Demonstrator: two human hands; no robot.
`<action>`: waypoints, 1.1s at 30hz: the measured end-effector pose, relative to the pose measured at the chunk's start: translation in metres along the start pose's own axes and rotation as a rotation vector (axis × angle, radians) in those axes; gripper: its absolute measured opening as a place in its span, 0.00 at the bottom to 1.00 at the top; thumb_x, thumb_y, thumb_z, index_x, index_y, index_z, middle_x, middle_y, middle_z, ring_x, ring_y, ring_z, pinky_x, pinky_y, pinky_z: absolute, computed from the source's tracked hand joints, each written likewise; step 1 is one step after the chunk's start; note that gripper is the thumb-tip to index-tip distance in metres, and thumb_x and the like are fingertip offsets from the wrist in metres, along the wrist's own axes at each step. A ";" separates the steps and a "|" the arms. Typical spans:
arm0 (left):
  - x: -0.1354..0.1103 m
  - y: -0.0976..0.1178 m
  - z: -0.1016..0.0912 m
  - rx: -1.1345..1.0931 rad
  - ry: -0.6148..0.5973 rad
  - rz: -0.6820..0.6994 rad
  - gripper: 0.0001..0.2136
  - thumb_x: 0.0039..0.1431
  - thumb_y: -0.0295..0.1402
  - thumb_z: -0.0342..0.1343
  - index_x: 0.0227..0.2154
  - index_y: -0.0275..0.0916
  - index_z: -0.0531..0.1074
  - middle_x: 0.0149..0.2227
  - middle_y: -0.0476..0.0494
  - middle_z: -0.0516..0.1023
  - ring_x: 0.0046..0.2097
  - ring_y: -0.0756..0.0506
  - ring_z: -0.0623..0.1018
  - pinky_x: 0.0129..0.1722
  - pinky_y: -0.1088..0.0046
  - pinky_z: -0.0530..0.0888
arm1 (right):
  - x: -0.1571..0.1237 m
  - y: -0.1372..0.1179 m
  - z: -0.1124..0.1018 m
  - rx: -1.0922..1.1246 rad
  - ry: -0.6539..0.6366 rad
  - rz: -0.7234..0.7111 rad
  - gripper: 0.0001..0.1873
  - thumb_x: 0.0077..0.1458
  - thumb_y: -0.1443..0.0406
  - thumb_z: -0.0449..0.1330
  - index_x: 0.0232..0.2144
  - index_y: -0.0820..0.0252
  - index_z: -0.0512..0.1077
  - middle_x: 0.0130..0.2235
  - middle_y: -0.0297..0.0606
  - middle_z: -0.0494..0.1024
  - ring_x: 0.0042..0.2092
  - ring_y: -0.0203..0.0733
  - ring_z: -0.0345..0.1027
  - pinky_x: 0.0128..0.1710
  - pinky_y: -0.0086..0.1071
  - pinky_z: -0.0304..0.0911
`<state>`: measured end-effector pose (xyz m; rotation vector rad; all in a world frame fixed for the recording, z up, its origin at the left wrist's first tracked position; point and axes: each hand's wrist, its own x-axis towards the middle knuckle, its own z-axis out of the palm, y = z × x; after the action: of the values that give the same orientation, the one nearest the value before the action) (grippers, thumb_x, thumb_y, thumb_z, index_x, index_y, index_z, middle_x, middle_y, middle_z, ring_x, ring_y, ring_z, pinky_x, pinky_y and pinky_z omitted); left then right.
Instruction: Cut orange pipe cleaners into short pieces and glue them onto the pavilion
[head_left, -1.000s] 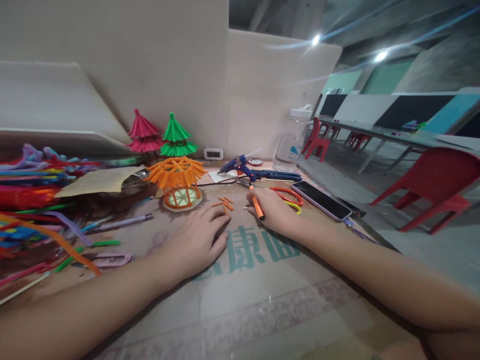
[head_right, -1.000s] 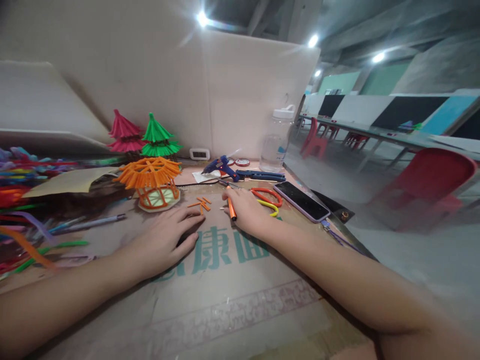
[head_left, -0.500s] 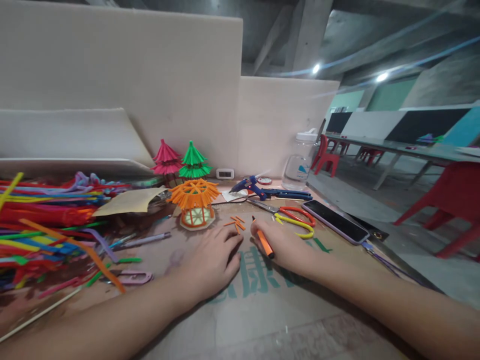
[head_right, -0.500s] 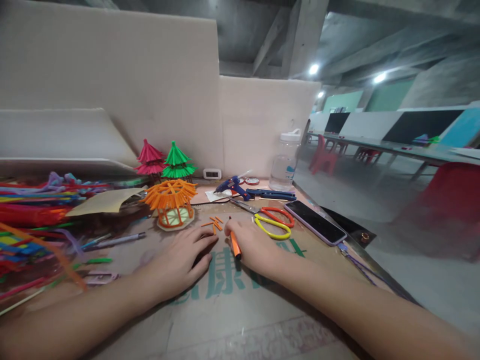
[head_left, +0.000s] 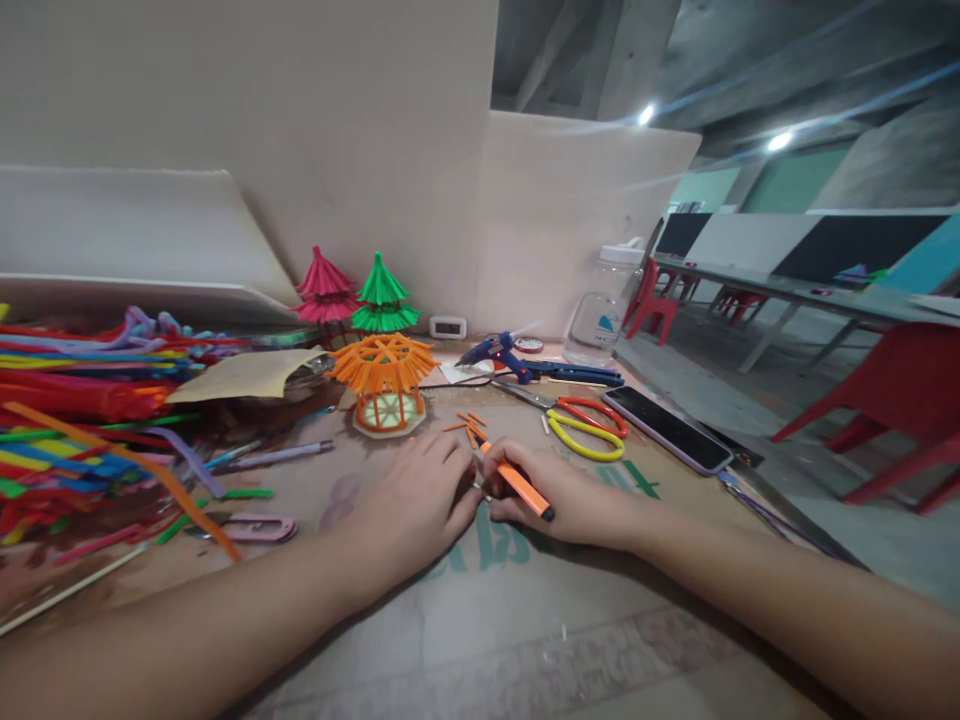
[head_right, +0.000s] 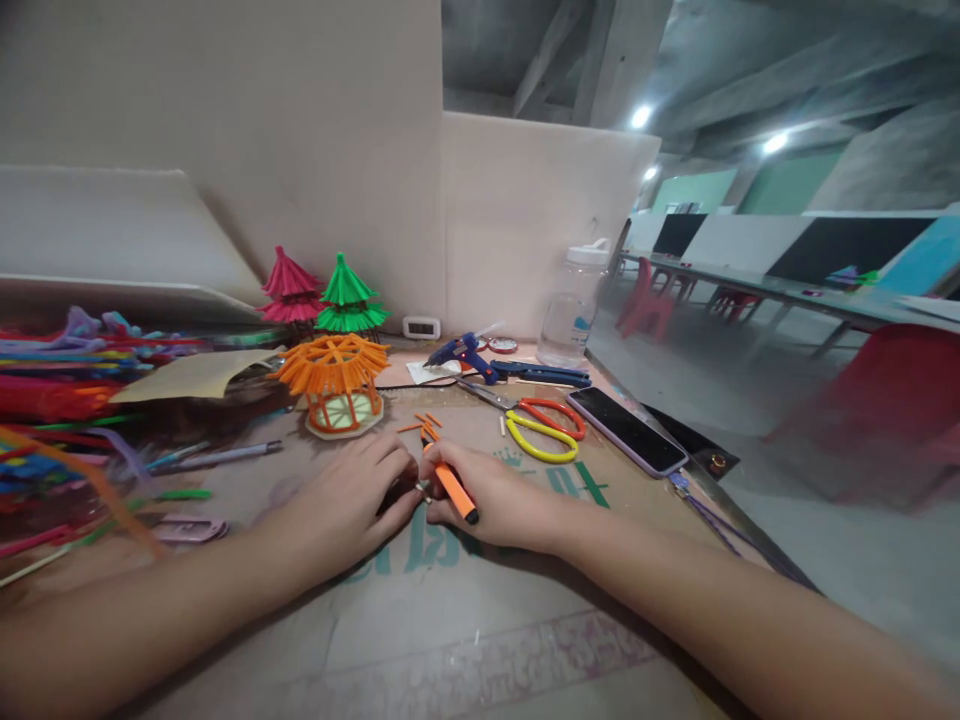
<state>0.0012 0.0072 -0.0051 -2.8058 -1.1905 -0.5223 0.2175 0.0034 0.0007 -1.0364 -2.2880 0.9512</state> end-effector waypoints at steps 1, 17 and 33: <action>0.000 0.000 0.000 0.000 0.004 0.008 0.06 0.66 0.33 0.54 0.36 0.37 0.73 0.41 0.39 0.74 0.46 0.37 0.74 0.47 0.55 0.74 | 0.000 -0.002 0.001 0.003 -0.007 0.005 0.13 0.57 0.68 0.63 0.40 0.55 0.63 0.40 0.35 0.74 0.38 0.40 0.67 0.38 0.33 0.63; -0.003 -0.002 0.003 0.211 0.028 0.041 0.09 0.67 0.37 0.56 0.37 0.37 0.74 0.39 0.39 0.75 0.45 0.36 0.74 0.44 0.56 0.71 | 0.006 0.008 0.008 -0.009 0.104 -0.031 0.10 0.59 0.66 0.61 0.40 0.55 0.62 0.37 0.34 0.73 0.36 0.40 0.66 0.38 0.34 0.62; 0.002 -0.007 0.007 -0.084 -0.023 0.106 0.11 0.68 0.32 0.50 0.46 0.40 0.77 0.42 0.39 0.74 0.46 0.38 0.73 0.47 0.58 0.72 | 0.007 0.008 0.007 -0.070 0.139 -0.031 0.09 0.58 0.69 0.60 0.40 0.56 0.63 0.38 0.37 0.74 0.39 0.42 0.68 0.40 0.35 0.63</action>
<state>-0.0004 0.0147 -0.0116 -2.9337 -1.0396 -0.5460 0.2122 0.0099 -0.0090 -1.0583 -2.2293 0.7667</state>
